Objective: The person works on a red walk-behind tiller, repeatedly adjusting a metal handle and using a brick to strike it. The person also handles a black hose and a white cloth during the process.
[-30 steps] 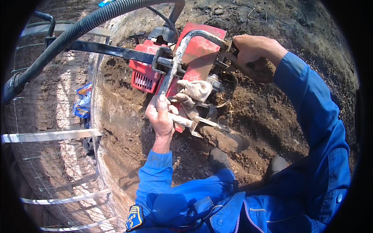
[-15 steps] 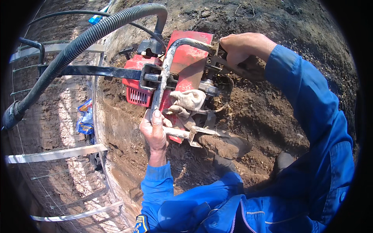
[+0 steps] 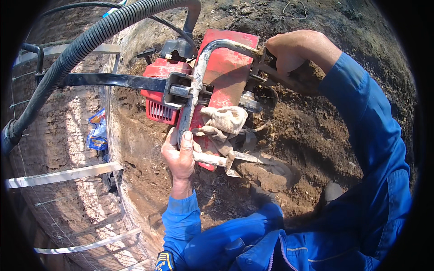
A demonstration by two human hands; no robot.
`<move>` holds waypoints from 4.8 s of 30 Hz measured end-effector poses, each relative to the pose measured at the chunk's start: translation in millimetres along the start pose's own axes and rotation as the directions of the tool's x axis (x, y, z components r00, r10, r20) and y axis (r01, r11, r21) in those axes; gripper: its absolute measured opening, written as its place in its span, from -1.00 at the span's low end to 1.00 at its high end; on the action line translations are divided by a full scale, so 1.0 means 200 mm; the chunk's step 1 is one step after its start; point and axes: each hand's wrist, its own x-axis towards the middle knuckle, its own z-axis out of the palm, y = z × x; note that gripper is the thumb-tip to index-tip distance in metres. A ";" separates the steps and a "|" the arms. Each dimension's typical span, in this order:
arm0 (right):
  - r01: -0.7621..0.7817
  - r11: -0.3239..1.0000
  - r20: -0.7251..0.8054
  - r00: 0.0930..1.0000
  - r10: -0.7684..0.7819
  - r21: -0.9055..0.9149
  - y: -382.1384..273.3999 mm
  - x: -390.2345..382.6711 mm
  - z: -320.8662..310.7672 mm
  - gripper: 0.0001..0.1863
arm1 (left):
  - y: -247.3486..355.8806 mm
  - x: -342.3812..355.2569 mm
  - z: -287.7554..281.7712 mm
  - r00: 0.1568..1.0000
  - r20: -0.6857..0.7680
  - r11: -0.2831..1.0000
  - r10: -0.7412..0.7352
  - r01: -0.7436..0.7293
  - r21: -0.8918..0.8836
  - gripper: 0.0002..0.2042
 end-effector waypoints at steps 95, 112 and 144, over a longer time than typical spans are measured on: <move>0.366 0.850 -0.626 0.778 -0.056 0.379 0.18 -0.08 0.48 -0.49 | 0.01 0.00 0.00 0.961 -0.081 0.939 0.263 -0.236 0.250 -0.72; 0.378 0.871 -0.624 0.773 -0.112 0.312 0.16 -0.05 0.38 -0.55 | 0.01 0.01 -0.02 0.974 -0.084 0.960 0.212 -0.192 0.205 -0.72; 0.192 0.930 -0.334 0.939 -0.082 0.313 0.38 0.02 0.72 -0.29 | 0.06 -0.12 0.19 0.899 0.222 0.825 0.377 -0.435 0.361 -0.71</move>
